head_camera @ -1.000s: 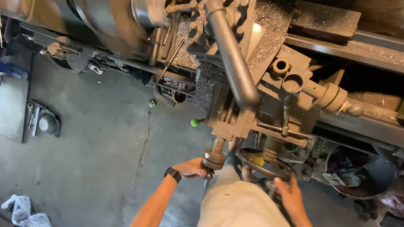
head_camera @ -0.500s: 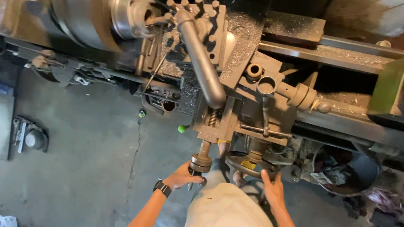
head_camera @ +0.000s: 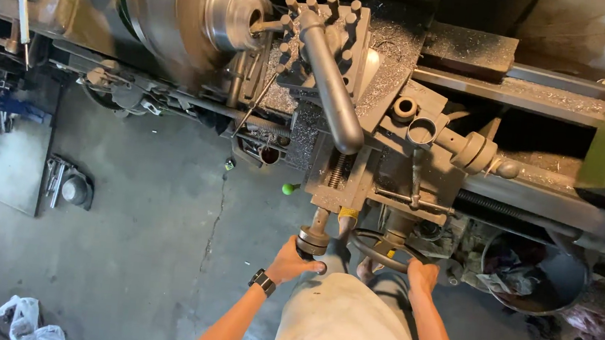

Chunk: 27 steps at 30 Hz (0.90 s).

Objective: The person measures a metal ring with a caliper, then grinds it on a bench grinder. They return to a metal lathe, adjust the tool post and tailstock, and operate the machine to machine the metal ring while it rotates in the chuck.

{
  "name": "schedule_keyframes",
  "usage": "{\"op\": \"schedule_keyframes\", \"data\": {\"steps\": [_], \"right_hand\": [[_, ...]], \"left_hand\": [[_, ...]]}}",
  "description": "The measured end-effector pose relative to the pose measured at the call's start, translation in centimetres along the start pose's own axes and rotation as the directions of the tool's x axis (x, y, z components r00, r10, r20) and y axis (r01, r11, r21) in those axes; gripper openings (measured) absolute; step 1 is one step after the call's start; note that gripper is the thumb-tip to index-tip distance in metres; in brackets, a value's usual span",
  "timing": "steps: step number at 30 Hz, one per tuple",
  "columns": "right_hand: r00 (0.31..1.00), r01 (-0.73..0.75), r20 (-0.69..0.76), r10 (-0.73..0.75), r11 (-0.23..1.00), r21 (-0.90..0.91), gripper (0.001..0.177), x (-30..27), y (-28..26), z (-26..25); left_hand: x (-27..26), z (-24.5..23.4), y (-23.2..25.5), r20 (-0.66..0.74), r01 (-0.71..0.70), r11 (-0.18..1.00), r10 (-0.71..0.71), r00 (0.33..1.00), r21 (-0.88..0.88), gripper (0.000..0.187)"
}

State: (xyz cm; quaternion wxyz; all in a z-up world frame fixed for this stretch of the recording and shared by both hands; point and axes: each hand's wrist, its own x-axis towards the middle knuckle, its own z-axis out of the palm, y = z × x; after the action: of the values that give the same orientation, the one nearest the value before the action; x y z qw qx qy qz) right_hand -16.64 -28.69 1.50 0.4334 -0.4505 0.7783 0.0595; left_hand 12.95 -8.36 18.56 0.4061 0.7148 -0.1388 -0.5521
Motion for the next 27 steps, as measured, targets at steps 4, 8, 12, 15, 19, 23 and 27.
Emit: {"op": "schedule_keyframes", "data": {"steps": [4,8,12,15,19,23,27], "right_hand": [[0.998,-0.024,-0.06,0.028,0.997,0.073,0.061,-1.5,-1.1,-0.5],[0.999,-0.013,-0.05,0.019,0.992,0.123,0.051,-1.1,-0.8,-0.1],[0.996,0.019,-0.089,-0.012,0.996,0.087,0.049,0.1,0.2,0.3],[0.998,-0.009,-0.067,0.015,0.996,0.094,0.048,1.7,1.1,0.2],[1.0,-0.005,-0.024,0.008,0.993,0.119,0.045,4.8,3.5,0.6],[0.996,0.048,0.047,-0.071,0.926,0.374,0.036,6.7,5.0,0.6],[0.964,0.028,0.212,-0.158,0.86,0.509,0.018,8.9,6.4,0.6]], "left_hand": [[-0.2,0.6,0.1,-0.135,0.023,0.981,0.003,0.991,0.192,0.099],[-0.3,0.9,0.4,-0.197,0.055,0.95,0.007,0.98,0.309,0.102],[-0.2,1.1,0.1,-0.218,0.098,0.898,-0.003,0.976,0.43,0.106],[0.0,1.2,0.1,-0.221,0.139,0.867,-0.035,0.975,0.478,0.109],[-0.2,1.3,0.1,-0.211,0.166,0.858,-0.069,0.975,0.486,0.115],[-0.4,1.2,0.7,-0.189,0.166,0.869,-0.085,0.978,0.467,0.117],[-0.5,1.2,0.7,-0.16,0.138,0.884,-0.073,0.984,0.448,0.119]]}}
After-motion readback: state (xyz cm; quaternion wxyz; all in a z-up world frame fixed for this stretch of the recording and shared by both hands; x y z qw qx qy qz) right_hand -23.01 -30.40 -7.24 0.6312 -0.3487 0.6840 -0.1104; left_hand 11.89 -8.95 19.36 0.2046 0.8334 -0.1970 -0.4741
